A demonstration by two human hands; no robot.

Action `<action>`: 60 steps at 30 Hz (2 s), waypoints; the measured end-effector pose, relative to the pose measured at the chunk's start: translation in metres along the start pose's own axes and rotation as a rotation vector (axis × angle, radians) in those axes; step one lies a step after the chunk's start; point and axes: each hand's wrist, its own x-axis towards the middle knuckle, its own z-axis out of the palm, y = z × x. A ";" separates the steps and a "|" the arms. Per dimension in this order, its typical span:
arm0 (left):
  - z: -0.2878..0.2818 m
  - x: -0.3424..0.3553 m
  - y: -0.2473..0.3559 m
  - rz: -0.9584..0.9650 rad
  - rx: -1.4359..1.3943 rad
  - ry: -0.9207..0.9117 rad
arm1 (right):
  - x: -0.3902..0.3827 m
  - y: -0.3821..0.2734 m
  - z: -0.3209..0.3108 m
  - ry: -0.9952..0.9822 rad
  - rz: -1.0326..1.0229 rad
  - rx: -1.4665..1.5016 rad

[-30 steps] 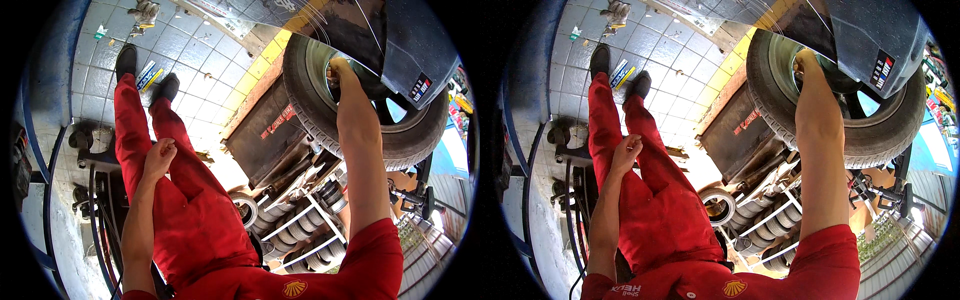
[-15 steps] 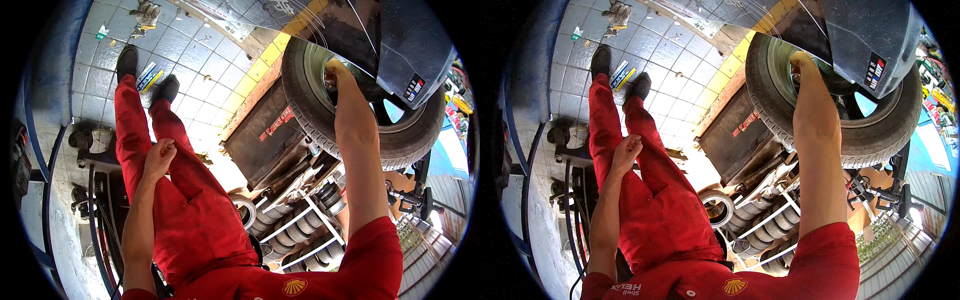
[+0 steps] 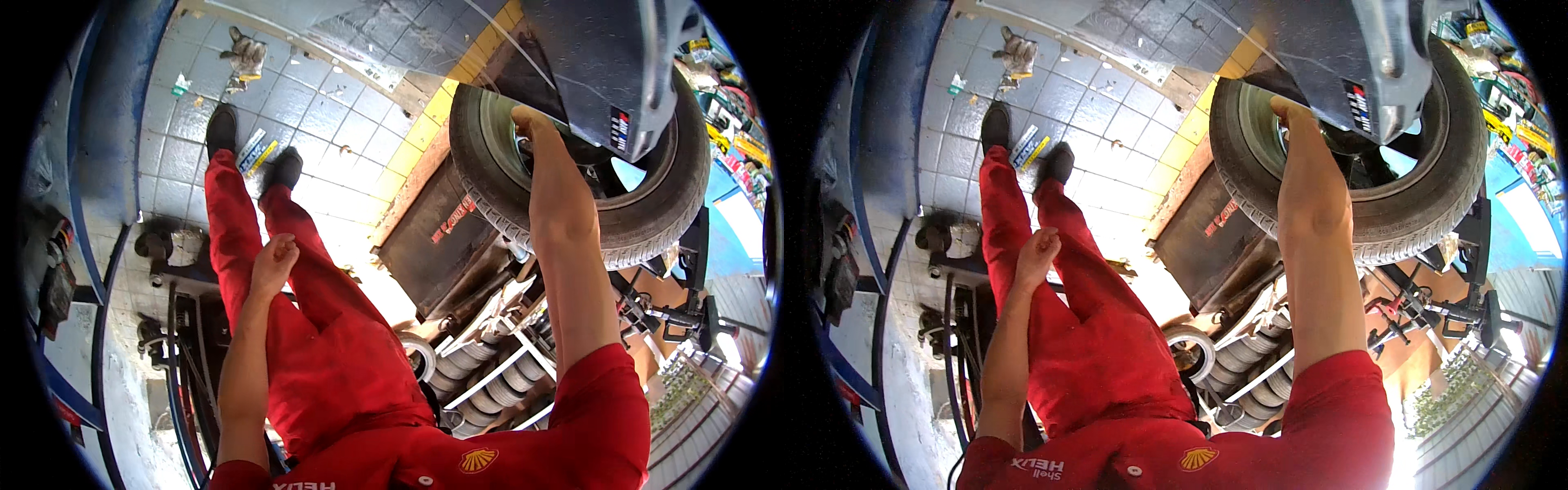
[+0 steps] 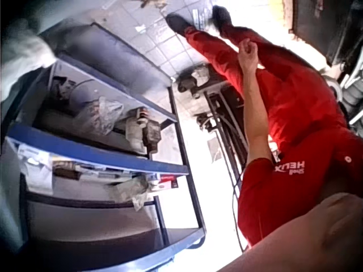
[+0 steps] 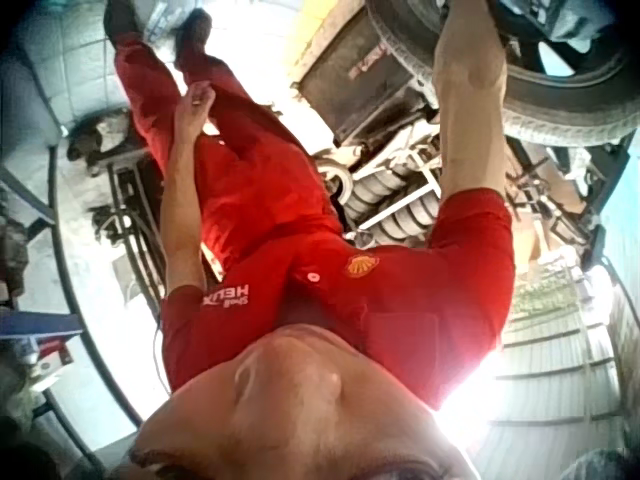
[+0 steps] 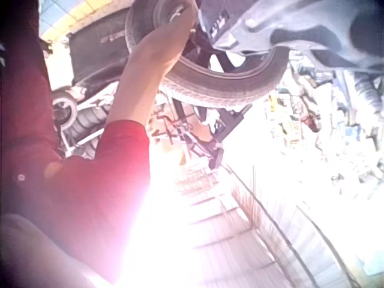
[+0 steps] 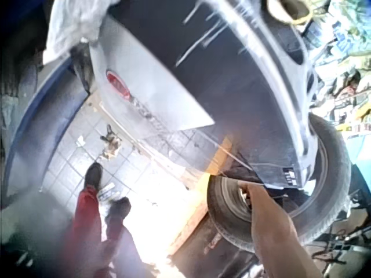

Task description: The person balances a car tire on a computer balancer, applies adhesive weights to the rim, and then removes the tire. They carry the tire across the garage and place it on the floor near a vehicle.

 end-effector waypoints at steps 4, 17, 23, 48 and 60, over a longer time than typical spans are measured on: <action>-0.004 -0.006 0.001 -0.018 0.069 -0.015 | 0.010 0.021 -0.011 0.061 -0.007 -0.047; -0.005 -0.004 0.006 -0.028 0.180 -0.064 | 0.005 -0.010 0.021 0.262 -0.200 -0.239; -0.015 -0.006 0.071 0.020 0.305 -0.041 | -0.052 0.001 0.052 0.365 -0.211 -0.213; -0.145 -0.014 0.447 0.120 0.564 0.334 | -0.370 0.009 -0.214 1.329 -0.384 0.148; -0.038 -0.071 0.486 0.103 0.617 0.273 | -0.199 -0.271 -0.397 1.000 -0.816 0.651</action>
